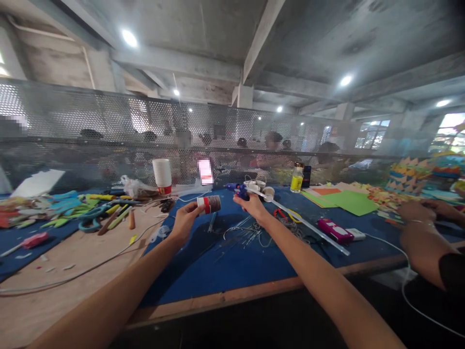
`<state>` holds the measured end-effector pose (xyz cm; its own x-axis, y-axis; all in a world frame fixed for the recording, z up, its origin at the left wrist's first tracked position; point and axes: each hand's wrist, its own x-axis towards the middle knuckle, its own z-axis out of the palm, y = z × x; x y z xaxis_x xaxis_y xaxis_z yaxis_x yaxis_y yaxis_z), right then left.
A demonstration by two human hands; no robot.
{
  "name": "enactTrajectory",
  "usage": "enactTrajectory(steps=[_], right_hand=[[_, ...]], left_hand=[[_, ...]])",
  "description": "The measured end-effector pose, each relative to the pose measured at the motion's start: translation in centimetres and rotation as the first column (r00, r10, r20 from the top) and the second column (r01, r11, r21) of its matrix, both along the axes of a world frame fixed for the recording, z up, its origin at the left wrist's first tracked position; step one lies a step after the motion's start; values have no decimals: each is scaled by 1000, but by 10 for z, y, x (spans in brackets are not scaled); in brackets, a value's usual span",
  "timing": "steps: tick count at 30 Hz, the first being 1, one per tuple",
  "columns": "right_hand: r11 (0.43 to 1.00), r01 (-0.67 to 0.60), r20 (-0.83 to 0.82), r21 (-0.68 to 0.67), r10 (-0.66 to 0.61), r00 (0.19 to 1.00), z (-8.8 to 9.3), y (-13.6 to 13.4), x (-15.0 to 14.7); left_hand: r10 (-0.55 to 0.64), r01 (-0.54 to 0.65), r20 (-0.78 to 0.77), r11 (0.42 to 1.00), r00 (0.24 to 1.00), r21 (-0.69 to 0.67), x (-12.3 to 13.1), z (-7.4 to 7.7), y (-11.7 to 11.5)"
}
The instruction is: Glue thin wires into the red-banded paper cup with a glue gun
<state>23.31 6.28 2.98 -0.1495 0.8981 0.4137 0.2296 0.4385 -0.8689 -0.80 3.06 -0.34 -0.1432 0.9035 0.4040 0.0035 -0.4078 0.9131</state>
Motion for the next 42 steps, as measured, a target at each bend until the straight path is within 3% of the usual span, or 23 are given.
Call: enactTrajectory(steps=[5, 11, 22, 31, 42], right_hand=[[996, -93, -77, 13, 94, 993, 9, -10, -12], [993, -118, 44, 29, 116, 992, -6, -29, -23], [988, -74, 157, 132, 53, 986, -14, -34, -13], [944, -45, 273, 326, -48, 961, -15, -33, -13], [934, -34, 335, 356, -94, 937, -17, -30, -12]], left_hand=[[-26, 28, 63, 999, 998, -25, 0, 0, 0], [-91, 91, 109, 996, 990, 3, 0, 1, -2], [-25, 24, 58, 1000, 998, 8, 0, 3, -1], [-18, 18, -1, 997, 1000, 71, 2, 7, -5], [-9, 10, -11, 1000, 1000, 27, 2, 8, -7]])
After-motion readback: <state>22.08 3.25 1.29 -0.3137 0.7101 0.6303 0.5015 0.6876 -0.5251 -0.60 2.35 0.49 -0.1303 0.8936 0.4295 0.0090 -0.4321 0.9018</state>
